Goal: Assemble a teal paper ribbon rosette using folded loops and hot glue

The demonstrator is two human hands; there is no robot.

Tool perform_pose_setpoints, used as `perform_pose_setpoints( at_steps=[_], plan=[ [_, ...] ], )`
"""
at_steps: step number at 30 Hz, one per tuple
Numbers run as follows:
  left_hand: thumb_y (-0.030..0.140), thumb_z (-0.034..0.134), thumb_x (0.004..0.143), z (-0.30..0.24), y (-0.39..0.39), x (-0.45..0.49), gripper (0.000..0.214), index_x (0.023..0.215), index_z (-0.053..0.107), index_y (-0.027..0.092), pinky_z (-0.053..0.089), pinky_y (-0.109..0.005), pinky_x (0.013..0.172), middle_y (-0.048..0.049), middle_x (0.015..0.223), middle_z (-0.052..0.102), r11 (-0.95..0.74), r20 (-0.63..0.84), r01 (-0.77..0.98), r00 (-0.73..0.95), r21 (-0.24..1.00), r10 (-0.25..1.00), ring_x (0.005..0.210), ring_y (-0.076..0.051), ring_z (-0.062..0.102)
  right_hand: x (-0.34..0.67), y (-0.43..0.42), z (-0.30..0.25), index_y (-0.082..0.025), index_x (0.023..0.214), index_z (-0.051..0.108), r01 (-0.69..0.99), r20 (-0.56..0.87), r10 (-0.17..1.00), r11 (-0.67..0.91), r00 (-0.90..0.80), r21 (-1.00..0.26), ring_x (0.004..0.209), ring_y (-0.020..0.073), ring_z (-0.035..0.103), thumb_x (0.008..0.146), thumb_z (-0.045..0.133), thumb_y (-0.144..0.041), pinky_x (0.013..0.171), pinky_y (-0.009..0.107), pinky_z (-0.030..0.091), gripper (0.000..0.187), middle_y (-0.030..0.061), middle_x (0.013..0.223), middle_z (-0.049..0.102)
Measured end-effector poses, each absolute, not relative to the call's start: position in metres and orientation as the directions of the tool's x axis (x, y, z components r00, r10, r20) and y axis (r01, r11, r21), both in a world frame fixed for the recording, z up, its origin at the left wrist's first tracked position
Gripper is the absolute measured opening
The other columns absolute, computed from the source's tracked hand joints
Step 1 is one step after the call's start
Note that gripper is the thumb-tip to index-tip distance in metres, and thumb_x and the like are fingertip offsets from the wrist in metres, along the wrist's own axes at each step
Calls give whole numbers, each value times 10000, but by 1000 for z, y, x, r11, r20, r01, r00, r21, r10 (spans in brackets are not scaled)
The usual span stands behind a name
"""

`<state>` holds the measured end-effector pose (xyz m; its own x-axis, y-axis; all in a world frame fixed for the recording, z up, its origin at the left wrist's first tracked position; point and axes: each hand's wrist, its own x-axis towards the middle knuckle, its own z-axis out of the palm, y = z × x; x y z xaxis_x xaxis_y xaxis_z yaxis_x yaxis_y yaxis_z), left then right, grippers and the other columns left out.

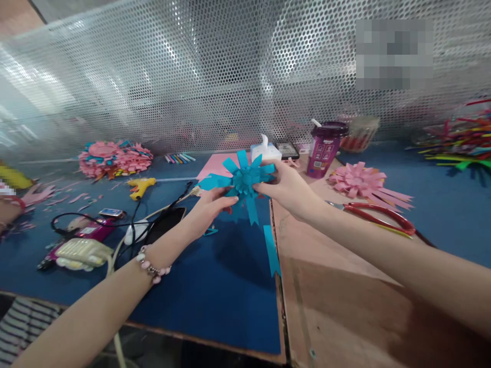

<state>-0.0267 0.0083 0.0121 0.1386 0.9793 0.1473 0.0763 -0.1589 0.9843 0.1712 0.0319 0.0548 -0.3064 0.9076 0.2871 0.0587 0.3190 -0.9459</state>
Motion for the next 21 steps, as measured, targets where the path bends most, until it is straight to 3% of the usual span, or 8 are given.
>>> perform_pose_setpoints(
  at_steps=[3,12,17,21],
  plan=[
    [348,703,758,13,9,-26,301,1006,662,183,440,-265,644,-48,977,628,-142,146,-39,141,989,979,846,-179,565,171,30,56,-179,1065,555,28,277,911,299,-307,-954,765,166,651,726,635,-77,632,314,585,363,41,965,658],
    [352,681,789,14,9,-25,285,1030,650,201,444,-265,668,-46,1048,638,-209,214,-52,124,976,969,861,-177,600,172,31,56,-185,1064,564,-2,306,893,323,-331,-946,790,185,663,741,655,-140,669,365,608,338,58,987,665],
    [447,591,832,17,8,-23,361,1109,627,218,479,-341,838,-62,1046,653,-293,319,-190,126,937,939,976,-220,615,180,35,66,-213,1090,545,-53,464,836,470,-294,-881,870,206,661,727,696,-181,756,390,593,394,33,977,666],
    [428,618,832,18,7,-22,338,1114,633,241,484,-339,894,-59,1104,652,-395,419,-190,105,899,902,1047,-221,606,183,37,69,-246,1089,535,-63,539,789,547,-295,-835,904,208,649,731,699,-198,819,409,563,397,10,967,652]
  ],
)
